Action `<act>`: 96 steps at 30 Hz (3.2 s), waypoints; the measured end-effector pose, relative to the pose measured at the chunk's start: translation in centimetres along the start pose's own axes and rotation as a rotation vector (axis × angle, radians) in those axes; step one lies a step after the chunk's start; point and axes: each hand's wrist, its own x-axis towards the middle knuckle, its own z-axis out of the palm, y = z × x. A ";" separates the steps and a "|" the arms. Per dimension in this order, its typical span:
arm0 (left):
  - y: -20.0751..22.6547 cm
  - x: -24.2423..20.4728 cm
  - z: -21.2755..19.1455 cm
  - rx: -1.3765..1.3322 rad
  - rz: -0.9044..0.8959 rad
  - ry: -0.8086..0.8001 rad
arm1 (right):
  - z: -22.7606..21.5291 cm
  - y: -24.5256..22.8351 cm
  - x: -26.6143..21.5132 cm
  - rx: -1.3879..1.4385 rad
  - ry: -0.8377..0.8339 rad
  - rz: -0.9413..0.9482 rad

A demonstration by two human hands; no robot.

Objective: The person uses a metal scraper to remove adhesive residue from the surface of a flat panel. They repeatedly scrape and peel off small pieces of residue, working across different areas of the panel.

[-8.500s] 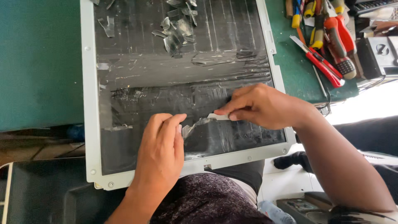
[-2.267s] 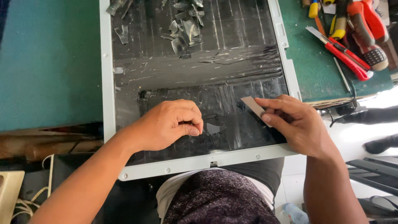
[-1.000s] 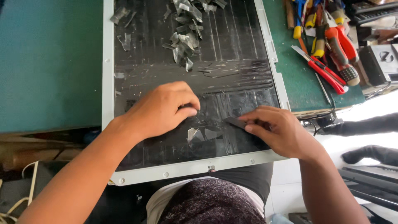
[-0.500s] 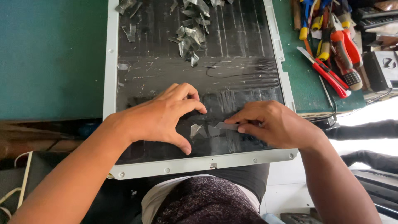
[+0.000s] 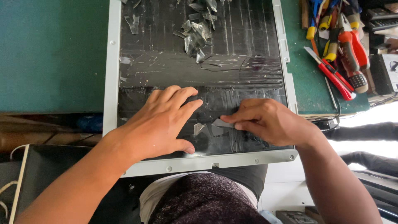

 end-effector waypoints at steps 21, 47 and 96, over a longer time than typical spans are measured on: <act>-0.4 -0.7 -0.5 -0.174 -0.015 -0.013 | -0.9 -0.2 1.1 -0.008 -0.104 0.011; -0.2 -0.4 -1.0 -0.211 -0.072 -0.094 | -1.5 1.2 -2.3 0.067 -0.052 -0.040; -0.1 -0.4 -0.6 -0.197 -0.047 -0.047 | -1.8 0.8 -0.9 0.108 -0.120 -0.056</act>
